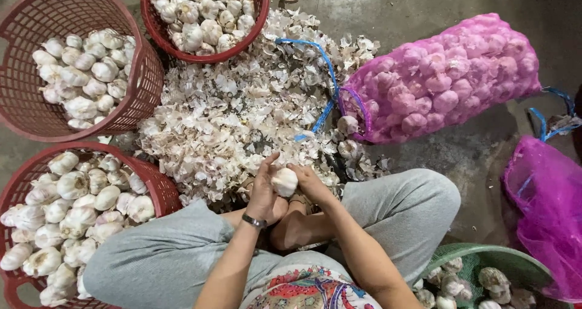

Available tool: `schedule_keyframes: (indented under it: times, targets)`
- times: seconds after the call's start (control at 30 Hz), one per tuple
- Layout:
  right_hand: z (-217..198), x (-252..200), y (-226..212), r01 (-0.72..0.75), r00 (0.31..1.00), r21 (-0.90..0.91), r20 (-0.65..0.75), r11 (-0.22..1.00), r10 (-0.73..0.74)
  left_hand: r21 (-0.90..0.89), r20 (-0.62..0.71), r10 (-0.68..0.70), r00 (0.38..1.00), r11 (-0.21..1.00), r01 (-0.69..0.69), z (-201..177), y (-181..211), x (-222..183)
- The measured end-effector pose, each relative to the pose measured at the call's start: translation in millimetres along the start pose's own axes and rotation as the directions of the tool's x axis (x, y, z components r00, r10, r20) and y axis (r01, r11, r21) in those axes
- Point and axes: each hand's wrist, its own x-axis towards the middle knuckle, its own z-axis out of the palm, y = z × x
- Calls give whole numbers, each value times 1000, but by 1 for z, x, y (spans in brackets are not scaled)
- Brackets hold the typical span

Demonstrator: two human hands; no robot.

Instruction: Peeling the outer skin off garlic bulbs by hand and sorting them into baskets while sitting on the floor.

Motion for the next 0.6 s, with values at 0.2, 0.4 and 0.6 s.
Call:
schedule_keyframes:
  times: [0.2,0.4,0.6]
  targets:
    - [-66,57,95,-119,975,-910,-182,398,-124,471,87,-6,996,881,-36,-130,-64,76]
    - [-115,55,11,-541,830,-791,-558,285,26,-686,-282,334,899,585,-432,-84,171,47]
    - [-163,109,80,-507,842,-795,-540,333,-9,68,66,602,796,793,-605,-23,152,-2]
